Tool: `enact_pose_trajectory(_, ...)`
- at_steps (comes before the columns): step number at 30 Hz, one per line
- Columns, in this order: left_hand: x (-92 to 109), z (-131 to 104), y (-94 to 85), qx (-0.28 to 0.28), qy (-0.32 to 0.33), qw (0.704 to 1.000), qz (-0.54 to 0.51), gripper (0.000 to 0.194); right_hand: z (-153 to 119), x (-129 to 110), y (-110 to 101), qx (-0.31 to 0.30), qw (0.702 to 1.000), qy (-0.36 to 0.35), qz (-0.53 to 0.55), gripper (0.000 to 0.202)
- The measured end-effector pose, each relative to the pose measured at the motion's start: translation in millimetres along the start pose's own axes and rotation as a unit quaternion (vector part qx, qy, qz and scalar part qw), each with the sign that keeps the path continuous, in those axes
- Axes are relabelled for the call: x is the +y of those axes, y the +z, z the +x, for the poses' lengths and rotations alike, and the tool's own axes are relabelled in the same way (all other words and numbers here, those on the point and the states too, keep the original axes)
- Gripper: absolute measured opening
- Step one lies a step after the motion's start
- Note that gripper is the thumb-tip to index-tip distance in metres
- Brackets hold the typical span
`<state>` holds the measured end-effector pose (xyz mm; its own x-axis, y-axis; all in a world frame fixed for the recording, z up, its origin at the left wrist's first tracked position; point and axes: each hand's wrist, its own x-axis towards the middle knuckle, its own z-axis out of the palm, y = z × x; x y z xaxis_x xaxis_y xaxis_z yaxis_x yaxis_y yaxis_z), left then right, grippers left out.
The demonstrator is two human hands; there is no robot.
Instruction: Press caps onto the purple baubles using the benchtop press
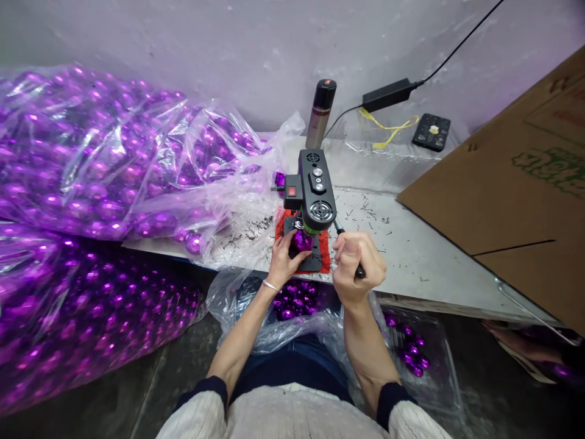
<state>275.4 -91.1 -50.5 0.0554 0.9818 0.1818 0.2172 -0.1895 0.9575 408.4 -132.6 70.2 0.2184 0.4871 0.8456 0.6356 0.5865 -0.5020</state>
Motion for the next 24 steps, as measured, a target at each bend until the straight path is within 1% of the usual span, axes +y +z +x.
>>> enact_pose_trajectory(2,2.2,-0.3,-3.6,-0.014,0.011,1.000,-0.003,0.060,-0.6,0.6,-0.3,0.001,1.000,-0.002,0.002,0.030)
enact_pose_trajectory(6,3.0,-3.3,-11.6,-0.049,0.046,0.997,0.026,0.058,-1.5,0.9,-0.3,0.006,1.000,-0.011,0.006,0.030)
enact_pose_trajectory(9,0.5,-3.7,-11.4,-0.062,0.058,0.996,0.038,0.057,-2.4,0.9,0.0,0.010,1.000,-0.014,0.003,0.029)
enact_pose_trajectory(12,-3.6,-2.5,-5.7,-0.054,0.051,0.997,0.033,0.058,-3.9,1.5,-0.2,0.006,1.000,-0.014,-0.003,0.029)
enact_pose_trajectory(16,-7.4,-1.9,0.2,-0.031,0.024,0.999,0.009,0.062,-5.5,3.2,-1.6,-0.003,1.000,-0.019,-0.017,0.026)
enact_pose_trajectory(20,-7.3,-2.4,-0.3,-0.041,0.008,0.999,-0.017,0.062,-9.8,5.2,-2.7,-0.004,1.000,-0.017,-0.016,0.025)
enact_pose_trajectory(24,-6.5,-2.8,-0.8,-0.040,0.007,0.999,-0.030,0.059,-25.9,10.6,-0.1,0.007,1.000,-0.007,-0.001,0.026)
